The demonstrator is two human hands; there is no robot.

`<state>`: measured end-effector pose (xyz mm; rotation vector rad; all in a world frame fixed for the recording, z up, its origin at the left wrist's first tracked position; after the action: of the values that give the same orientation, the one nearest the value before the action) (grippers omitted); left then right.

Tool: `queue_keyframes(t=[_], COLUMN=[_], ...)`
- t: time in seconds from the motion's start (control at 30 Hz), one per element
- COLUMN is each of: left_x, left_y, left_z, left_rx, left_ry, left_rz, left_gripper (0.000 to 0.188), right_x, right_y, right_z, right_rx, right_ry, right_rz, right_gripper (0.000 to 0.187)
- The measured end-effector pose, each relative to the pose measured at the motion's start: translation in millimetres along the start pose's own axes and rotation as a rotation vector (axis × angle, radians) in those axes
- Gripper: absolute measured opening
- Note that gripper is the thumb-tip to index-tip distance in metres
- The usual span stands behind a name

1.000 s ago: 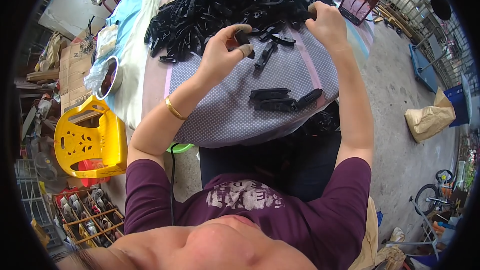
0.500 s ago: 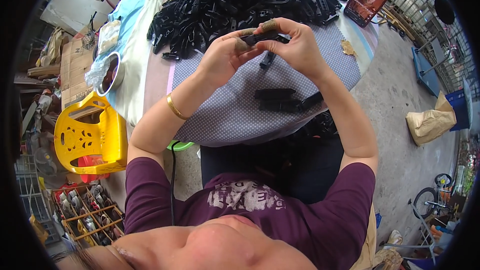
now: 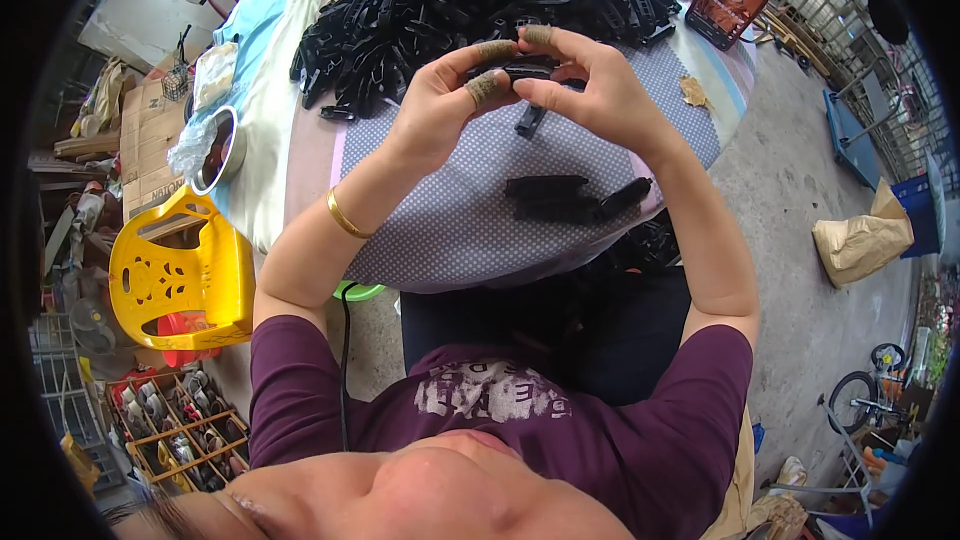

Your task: Assembling small black plastic components by hand.

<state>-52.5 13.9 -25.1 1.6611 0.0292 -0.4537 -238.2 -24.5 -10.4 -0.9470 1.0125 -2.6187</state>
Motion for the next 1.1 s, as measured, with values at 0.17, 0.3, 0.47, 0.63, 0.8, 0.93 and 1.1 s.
queue_keyframes(t=[0.17,0.3,0.47,0.63,0.8,0.93,1.1], left_x=[-3,0,0,-9,-9,-11,-9], left_y=[1,-3,-2,7,5,5,1], left_z=[-1,0,-2,-7,-8,-11,-9], left_rx=[-0.062,-0.069,-0.166,-0.309,-0.331,-0.341,-0.155], left_ry=[0.056,0.092,0.148,0.087,0.102,0.063,-0.108], left_rz=[0.106,0.078,0.259,0.410,0.470,0.483,0.483], left_gripper=[0.034,0.037,0.037,0.034,0.030,0.029,0.029], right_x=[4,9,2,1,8,10,43], right_y=[0,-1,-10,-12,-16,-16,9], right_z=[-2,-1,0,2,1,0,-1], right_rx=[-0.165,-0.106,0.010,-0.088,-0.176,-0.107,-0.258], right_ry=[0.041,0.027,0.044,0.153,-0.047,-0.026,-0.239], right_rz=[0.235,0.031,-0.157,-0.002,0.139,0.153,0.254], right_gripper=[0.041,0.020,0.017,0.031,0.037,0.031,0.031])
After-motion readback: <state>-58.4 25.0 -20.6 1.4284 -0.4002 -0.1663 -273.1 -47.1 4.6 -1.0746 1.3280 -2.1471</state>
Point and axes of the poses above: each hand's wrist, its own z-axis towards the middle knuckle, its own x-axis out of the back of the hand, y = z × x, the point moved 1 cm from there along z, towards the middle knuckle, and after that the axes turned 11 degrees about x, right-handed, at the moved point
